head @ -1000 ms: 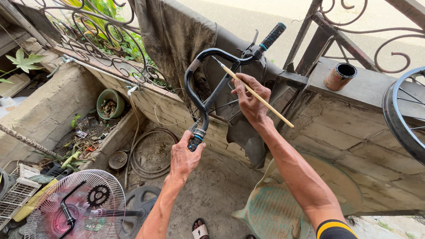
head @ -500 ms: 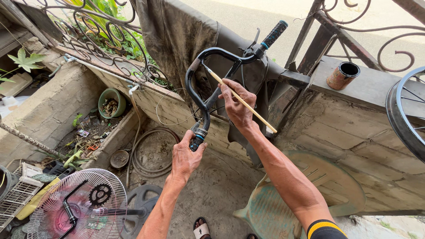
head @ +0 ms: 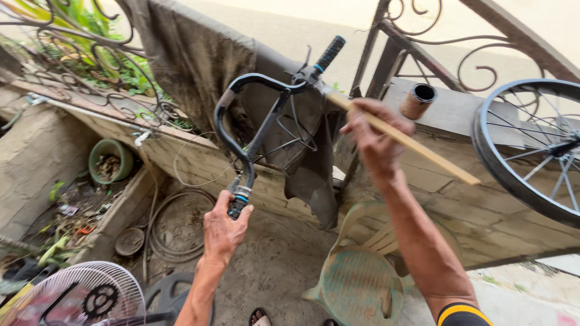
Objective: The person paints a bicycle handlebar and stem assembly with black paint using a long-handled brush, holding the grip area with the other hand and rotating the assembly to reach different sides. They dip the brush into a paint can on the ledge and continue coating the metal surfaces.
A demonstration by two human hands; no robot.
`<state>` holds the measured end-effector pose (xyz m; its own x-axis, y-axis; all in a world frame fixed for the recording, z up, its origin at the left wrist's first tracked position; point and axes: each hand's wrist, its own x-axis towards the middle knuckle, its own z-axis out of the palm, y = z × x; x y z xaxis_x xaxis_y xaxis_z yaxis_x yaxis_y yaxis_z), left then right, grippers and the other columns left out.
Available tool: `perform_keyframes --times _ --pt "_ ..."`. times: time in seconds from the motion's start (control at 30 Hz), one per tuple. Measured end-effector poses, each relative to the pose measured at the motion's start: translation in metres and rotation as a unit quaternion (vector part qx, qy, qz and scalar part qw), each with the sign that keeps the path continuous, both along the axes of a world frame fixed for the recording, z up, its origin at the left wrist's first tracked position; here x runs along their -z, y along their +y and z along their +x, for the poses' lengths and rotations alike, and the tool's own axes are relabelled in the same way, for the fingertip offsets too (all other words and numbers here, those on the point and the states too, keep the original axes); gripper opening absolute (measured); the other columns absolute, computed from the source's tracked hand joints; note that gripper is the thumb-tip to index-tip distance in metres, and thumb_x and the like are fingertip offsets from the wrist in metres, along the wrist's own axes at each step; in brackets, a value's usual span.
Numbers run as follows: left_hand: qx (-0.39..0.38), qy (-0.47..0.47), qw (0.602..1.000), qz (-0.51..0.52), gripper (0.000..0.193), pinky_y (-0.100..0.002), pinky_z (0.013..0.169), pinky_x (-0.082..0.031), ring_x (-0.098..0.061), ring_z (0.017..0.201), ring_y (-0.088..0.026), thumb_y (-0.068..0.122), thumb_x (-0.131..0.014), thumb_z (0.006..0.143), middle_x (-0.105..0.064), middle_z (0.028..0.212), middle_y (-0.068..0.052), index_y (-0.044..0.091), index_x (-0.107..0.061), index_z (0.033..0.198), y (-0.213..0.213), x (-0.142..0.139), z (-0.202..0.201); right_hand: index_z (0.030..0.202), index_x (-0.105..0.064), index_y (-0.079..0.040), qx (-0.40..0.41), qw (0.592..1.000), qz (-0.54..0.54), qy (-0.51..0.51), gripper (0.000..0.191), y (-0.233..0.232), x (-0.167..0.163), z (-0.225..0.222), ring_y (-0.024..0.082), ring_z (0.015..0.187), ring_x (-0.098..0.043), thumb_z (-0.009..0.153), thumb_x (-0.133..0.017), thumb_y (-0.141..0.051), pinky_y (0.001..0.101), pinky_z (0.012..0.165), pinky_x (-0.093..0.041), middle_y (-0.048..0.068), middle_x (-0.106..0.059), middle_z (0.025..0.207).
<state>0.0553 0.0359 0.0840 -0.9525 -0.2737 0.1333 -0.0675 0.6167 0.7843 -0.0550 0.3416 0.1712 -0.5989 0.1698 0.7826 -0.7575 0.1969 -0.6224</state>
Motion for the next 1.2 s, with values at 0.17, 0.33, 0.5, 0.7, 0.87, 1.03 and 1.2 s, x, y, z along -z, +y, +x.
perform_keyframes --times 0.17,0.33,0.5,0.7,0.87,1.03,1.2 --pt "0.005 0.019 1.0 0.0 0.035 -0.045 0.062 -0.053 -0.068 0.062 -0.035 0.028 -0.079 0.082 -0.068 0.07 -0.017 0.005 -0.059 0.1 0.017 -0.006 0.005 0.099 -0.074 0.006 0.206 0.969 0.135 -0.035 0.012 0.151 -0.083 -0.005 0.014 0.06 -0.071 0.104 -0.073 -0.004 0.0232 0.049 -0.06 0.014 -0.072 0.08" --pt "-0.001 0.01 1.0 -0.007 0.035 -0.044 0.061 -0.053 -0.069 0.062 -0.034 0.032 -0.079 0.083 -0.069 0.069 -0.016 0.006 -0.061 0.099 0.03 -0.025 0.018 0.085 -0.078 0.004 0.34 0.868 0.361 -0.02 0.011 0.204 -0.118 0.0 0.02 0.046 -0.063 0.091 -0.072 -0.002 0.0482 0.084 -0.051 0.012 -0.069 0.056" --pt "-0.011 -0.001 1.0 -0.008 0.032 -0.043 0.061 -0.053 -0.07 0.059 -0.03 0.033 -0.075 0.086 -0.07 0.067 -0.014 0.007 -0.062 0.098 0.04 -0.028 0.022 0.098 -0.077 -0.002 0.296 0.887 0.317 -0.16 0.016 0.224 -0.103 -0.018 0.014 0.064 -0.07 0.095 -0.068 -0.014 0.0342 0.068 -0.062 0.009 -0.071 0.078" --pt "0.0 -0.027 1.0 -0.002 0.028 -0.04 0.056 -0.055 -0.072 0.058 -0.023 0.031 -0.07 0.089 -0.07 0.067 -0.01 0.007 -0.061 0.1 0.049 -0.038 0.033 0.091 -0.08 -0.002 0.321 0.865 0.334 -0.193 0.014 0.227 -0.098 -0.016 0.018 0.057 -0.069 0.088 -0.071 -0.012 0.0321 0.063 -0.059 0.011 -0.073 0.069" --pt "0.002 -0.039 0.999 -0.004 0.028 -0.039 0.057 -0.055 -0.072 0.058 -0.022 0.031 -0.07 0.09 -0.071 0.068 -0.011 0.006 -0.062 0.1 0.053 -0.042 0.042 0.09 -0.08 -0.002 0.318 0.869 0.317 -0.205 0.013 0.232 -0.101 -0.009 0.019 0.056 -0.069 0.087 -0.07 -0.011 0.0334 0.063 -0.06 0.012 -0.073 0.067" --pt "0.009 -0.033 0.999 -0.005 0.029 -0.039 0.057 -0.054 -0.071 0.058 -0.023 0.031 -0.071 0.09 -0.07 0.067 -0.01 0.006 -0.061 0.1 0.056 -0.028 0.031 0.095 -0.076 0.002 0.287 0.911 0.246 -0.166 0.015 0.252 -0.089 -0.015 0.015 0.053 -0.069 0.093 -0.066 -0.008 0.0264 0.049 -0.06 0.015 -0.071 0.07" --pt "0.018 -0.032 0.999 0.006 0.028 -0.039 0.057 -0.055 -0.071 0.058 -0.022 0.03 -0.071 0.09 -0.07 0.067 -0.01 0.006 -0.06 0.1 0.055 -0.013 0.023 0.092 -0.076 0.005 0.278 0.935 0.162 -0.152 0.013 0.265 -0.082 -0.011 0.013 0.051 -0.069 0.09 -0.067 -0.005 0.0231 0.045 -0.059 0.016 -0.07 0.068"
